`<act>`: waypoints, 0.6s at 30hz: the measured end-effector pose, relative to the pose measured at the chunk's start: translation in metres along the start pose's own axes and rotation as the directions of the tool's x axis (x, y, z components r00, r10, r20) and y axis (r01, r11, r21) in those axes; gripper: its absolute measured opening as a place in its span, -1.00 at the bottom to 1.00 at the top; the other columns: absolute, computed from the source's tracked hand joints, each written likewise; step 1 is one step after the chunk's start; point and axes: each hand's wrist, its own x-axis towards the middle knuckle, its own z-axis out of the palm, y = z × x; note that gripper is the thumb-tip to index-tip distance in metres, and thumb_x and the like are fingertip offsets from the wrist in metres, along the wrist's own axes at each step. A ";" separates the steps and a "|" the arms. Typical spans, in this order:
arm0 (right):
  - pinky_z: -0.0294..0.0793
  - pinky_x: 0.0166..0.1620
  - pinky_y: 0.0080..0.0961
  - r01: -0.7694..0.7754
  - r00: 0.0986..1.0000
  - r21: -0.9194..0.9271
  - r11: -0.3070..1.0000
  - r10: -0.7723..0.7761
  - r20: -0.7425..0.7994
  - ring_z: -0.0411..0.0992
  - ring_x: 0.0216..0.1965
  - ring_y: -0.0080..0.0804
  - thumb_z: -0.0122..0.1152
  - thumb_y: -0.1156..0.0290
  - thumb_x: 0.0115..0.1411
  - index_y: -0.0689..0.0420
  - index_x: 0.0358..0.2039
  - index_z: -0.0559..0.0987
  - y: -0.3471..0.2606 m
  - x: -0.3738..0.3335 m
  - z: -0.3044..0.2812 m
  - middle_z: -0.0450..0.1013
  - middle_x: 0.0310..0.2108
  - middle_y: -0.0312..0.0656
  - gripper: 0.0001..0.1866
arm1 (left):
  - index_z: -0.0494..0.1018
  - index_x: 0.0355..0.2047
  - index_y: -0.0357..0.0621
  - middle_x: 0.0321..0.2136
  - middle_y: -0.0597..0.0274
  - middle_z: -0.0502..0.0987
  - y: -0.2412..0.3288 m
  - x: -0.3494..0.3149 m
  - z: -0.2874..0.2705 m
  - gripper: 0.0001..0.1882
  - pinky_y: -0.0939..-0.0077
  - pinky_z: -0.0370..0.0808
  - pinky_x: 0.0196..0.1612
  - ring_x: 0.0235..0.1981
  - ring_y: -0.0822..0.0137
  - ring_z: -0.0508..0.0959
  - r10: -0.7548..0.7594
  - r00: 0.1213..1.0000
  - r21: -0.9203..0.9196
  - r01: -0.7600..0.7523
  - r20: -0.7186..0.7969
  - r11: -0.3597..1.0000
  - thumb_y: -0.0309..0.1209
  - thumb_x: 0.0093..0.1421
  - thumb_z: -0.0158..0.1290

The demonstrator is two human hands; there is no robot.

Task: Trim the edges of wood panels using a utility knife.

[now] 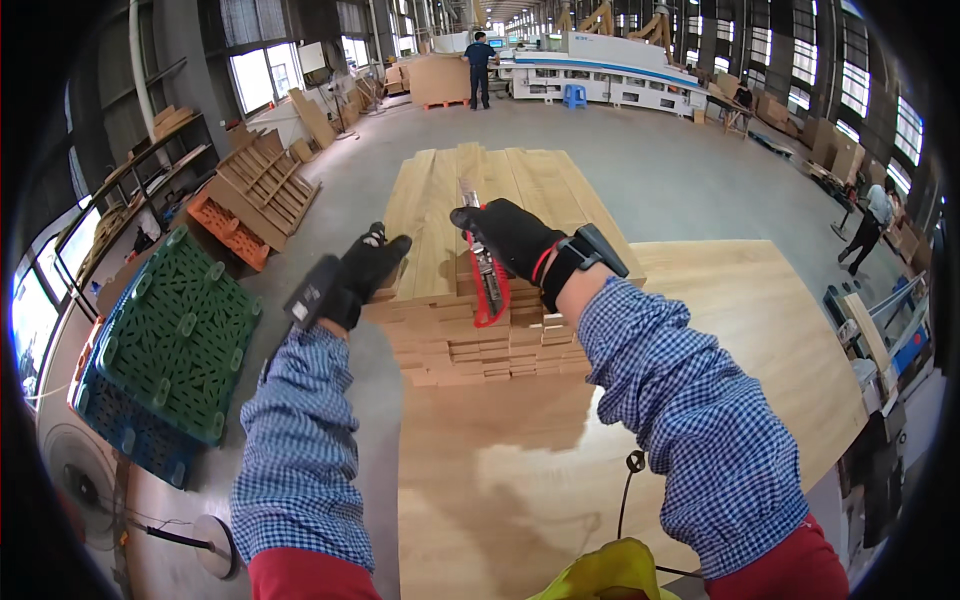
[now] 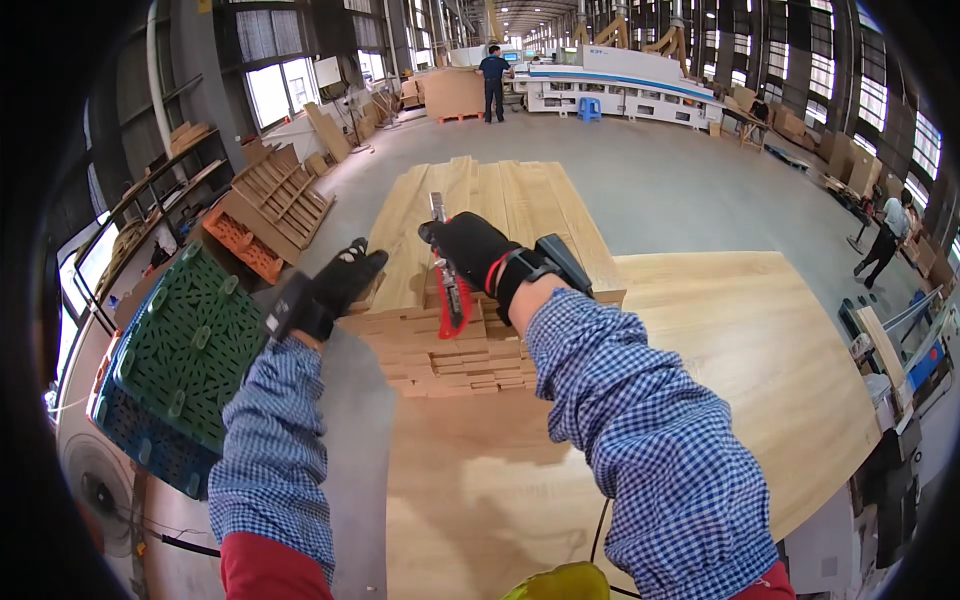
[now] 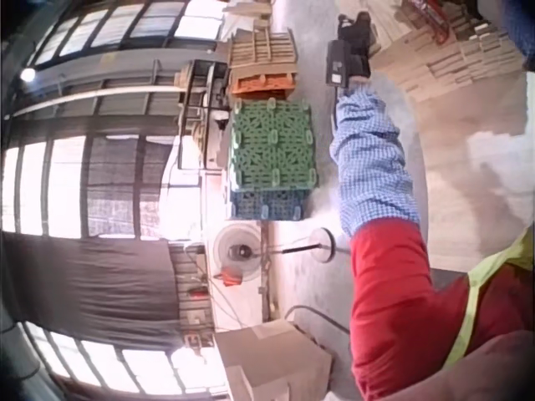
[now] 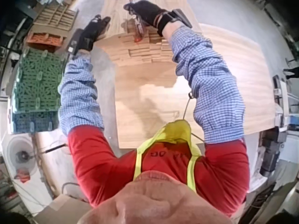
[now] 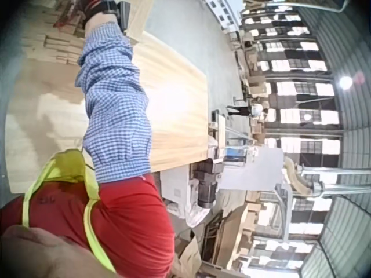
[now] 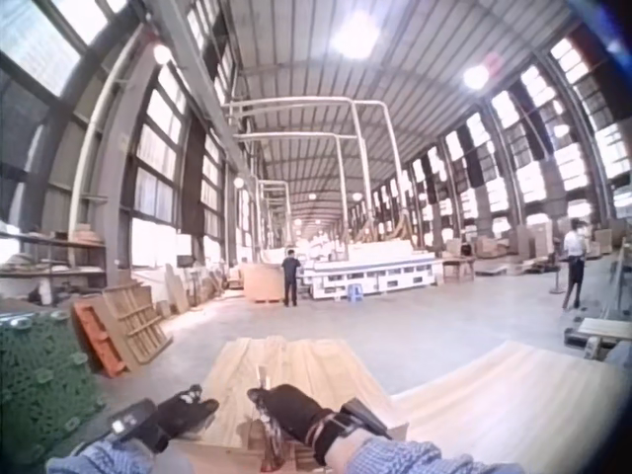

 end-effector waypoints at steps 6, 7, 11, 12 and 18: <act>0.28 -0.42 -0.43 0.110 0.993 -0.186 0.976 -0.101 0.057 0.31 -0.59 -0.47 0.10 0.00 0.22 0.14 -0.58 0.51 -0.003 -0.004 -0.010 0.39 -0.65 -0.27 -0.54 | 0.41 -0.15 -0.39 -0.43 0.05 0.46 0.002 0.004 -0.001 -0.64 0.37 0.40 -0.24 -0.35 0.24 0.45 -0.007 0.978 -0.129 0.035 0.208 0.991 -0.26 0.29 0.00; 0.27 -0.43 -0.44 0.019 0.999 -0.097 0.995 -0.015 0.043 0.29 -0.60 -0.49 0.11 0.01 0.22 0.14 -0.59 0.51 -0.006 -0.010 -0.016 0.39 -0.66 -0.27 -0.55 | 0.41 -0.16 -0.36 -0.58 0.22 0.40 -0.010 0.008 0.005 -0.64 0.42 0.39 -0.41 -0.53 0.34 0.41 0.001 0.992 -0.159 0.020 0.128 0.987 -0.26 0.25 0.07; 0.28 -0.47 -0.38 0.194 0.976 0.162 0.968 -0.174 -0.131 0.32 -0.63 -0.44 0.11 0.03 0.27 0.20 -0.67 0.49 0.040 -0.036 -0.044 0.41 -0.68 -0.16 -0.47 | 0.44 0.01 -0.29 0.02 -0.05 0.47 -0.054 0.017 -0.002 -0.66 0.32 0.33 0.18 0.10 0.12 0.42 0.252 0.955 0.270 -0.286 0.155 0.919 -0.34 0.38 -0.17; 0.32 -0.49 -0.41 0.195 0.980 0.313 0.929 -0.174 -0.094 0.34 -0.64 -0.45 0.12 0.03 0.27 0.20 -0.60 0.49 0.051 -0.053 -0.052 0.42 -0.67 -0.18 -0.51 | 0.41 0.03 -0.27 0.04 -0.05 0.45 -0.047 0.011 -0.016 -0.64 0.32 0.33 0.18 0.10 0.12 0.41 0.271 0.960 0.250 -0.279 0.063 0.927 -0.30 0.38 -0.18; 0.55 -0.48 -0.44 -0.222 0.953 0.725 0.651 0.302 0.021 0.48 -0.53 -0.42 0.24 0.05 0.22 0.16 -0.29 0.40 0.126 -0.274 -0.107 0.43 -0.52 -0.20 -0.59 | 0.28 0.17 -0.17 0.16 -0.06 0.33 0.044 -0.071 -0.044 -0.48 0.29 0.32 0.19 0.16 0.11 0.39 0.525 0.812 0.598 -0.293 -0.257 0.746 -0.08 0.36 -0.22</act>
